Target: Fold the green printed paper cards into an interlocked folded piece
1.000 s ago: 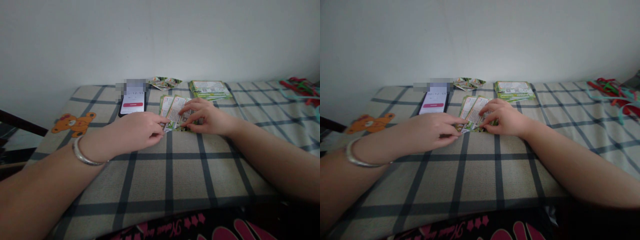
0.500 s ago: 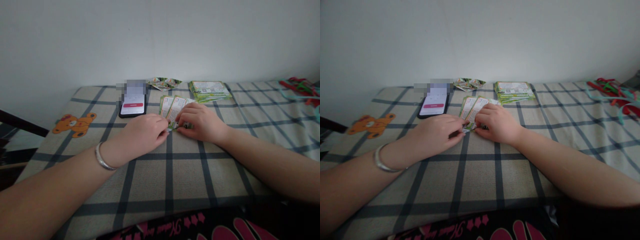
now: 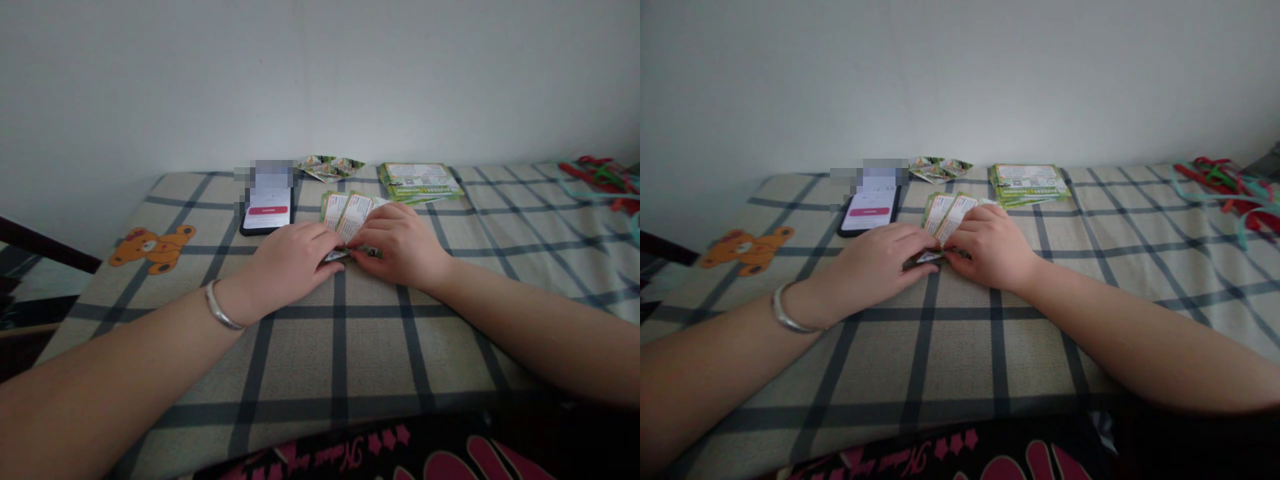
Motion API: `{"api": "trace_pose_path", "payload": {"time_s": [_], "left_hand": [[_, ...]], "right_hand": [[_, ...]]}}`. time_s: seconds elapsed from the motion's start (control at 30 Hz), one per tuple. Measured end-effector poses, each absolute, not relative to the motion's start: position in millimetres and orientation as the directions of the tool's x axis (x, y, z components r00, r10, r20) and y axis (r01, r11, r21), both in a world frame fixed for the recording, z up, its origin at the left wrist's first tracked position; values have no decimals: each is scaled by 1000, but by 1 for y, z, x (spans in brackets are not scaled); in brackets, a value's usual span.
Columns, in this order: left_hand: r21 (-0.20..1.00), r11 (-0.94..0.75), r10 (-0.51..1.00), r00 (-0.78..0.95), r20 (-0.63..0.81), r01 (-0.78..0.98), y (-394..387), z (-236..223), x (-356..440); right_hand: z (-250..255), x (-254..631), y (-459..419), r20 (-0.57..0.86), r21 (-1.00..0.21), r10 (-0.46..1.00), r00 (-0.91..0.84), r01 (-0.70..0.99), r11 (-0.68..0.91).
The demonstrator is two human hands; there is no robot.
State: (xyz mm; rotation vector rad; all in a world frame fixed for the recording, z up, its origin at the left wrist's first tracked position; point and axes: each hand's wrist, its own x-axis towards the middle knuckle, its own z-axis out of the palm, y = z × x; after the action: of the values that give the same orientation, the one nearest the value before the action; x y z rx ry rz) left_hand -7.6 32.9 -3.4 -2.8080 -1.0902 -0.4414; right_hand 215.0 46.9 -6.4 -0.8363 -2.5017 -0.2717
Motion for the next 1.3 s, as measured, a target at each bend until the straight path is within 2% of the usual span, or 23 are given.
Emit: {"api": "trace_pose_path", "payload": {"time_s": [0.17,0.3,0.4,0.53,0.63,0.8,1.0,1.1,1.23,1.3], "left_hand": [[32,-715,663,662,350,698,33,-1,-10],[-5,-702,650,644,404,712,29,1,-10],[-8,-692,644,623,444,722,26,1,-10],[-6,-667,655,590,472,745,25,1,-9],[-6,-671,652,595,471,741,26,1,-9],[-20,-685,628,604,491,728,27,0,-10],[-55,-610,673,553,492,791,27,2,-7],[11,-635,668,541,510,773,27,1,-6],[168,-633,709,478,519,756,27,-2,-5],[199,-633,717,470,515,748,28,-2,-6]], "right_hand": [[-5,213,45,512,-27,538,-670,613,789],[-1,209,39,498,-139,577,-647,597,790],[0,206,35,503,-285,635,-586,581,762],[0,204,33,426,-562,756,-498,509,652],[0,203,33,376,-657,797,-473,470,589],[-1,202,34,332,-733,826,-456,426,530],[-4,200,34,318,-770,847,-426,405,493],[-3,198,33,315,-786,857,-407,395,476],[-1,198,33,320,-788,867,-382,401,468],[-1,199,33,326,-779,867,-377,413,472]]}}
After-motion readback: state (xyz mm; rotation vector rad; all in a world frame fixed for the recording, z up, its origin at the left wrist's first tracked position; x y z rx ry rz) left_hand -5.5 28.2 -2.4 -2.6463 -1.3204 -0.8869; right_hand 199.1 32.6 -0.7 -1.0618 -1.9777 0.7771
